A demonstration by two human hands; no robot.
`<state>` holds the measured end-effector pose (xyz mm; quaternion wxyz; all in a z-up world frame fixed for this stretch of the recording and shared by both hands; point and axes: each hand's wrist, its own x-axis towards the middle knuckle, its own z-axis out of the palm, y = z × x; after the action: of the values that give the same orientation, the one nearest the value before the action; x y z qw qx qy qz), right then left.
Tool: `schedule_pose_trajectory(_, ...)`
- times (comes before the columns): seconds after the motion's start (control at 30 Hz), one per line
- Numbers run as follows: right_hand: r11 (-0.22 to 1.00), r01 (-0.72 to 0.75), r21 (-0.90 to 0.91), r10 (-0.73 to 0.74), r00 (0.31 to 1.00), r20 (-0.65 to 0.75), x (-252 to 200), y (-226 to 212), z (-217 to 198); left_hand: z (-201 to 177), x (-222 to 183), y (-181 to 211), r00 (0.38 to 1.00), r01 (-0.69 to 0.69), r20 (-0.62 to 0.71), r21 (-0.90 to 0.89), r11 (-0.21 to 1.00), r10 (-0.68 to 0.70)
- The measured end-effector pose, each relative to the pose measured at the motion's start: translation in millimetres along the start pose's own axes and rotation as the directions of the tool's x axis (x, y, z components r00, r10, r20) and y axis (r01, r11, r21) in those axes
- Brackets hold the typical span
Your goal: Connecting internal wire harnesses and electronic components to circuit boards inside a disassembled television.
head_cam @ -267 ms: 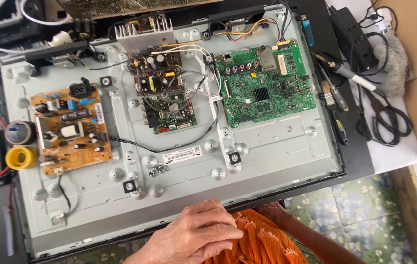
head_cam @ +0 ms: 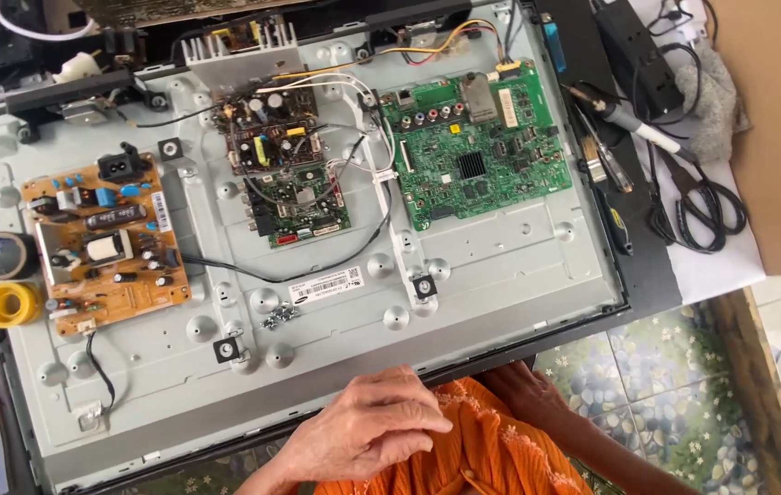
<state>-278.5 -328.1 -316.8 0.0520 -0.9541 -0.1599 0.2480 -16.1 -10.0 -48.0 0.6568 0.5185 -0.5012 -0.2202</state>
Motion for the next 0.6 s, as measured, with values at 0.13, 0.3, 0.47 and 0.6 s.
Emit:
schedule_pose_trajectory(0.13, 0.861, -0.458, 0.221, 0.15, 0.644, 0.75, -17, -34, -199, 1, 13, -4, 0.999, -0.048, 0.008, -0.055, 0.997, 0.048)
schedule_pose_trajectory(0.3, 0.774, -0.077, 0.629, 0.064, 0.997, 0.042, -35, 0, -251, -5, 18, 7, 1.0, 0.005, -0.011, -0.131, 0.991, -0.007)
schedule_pose_trajectory(0.47, 0.924, -0.163, 0.345, 0.341, 0.76, -0.554, -14, 53, -314, -14, 2, 5, 0.995, 0.085, -0.046, -0.007, 0.996, -0.085)
schedule_pose_trajectory(0.6, 0.81, -0.367, 0.457, 0.579, 0.386, -0.718, 15, 112, -315, -12, -18, 1, 0.986, 0.087, -0.151, 0.074, 0.993, -0.075)
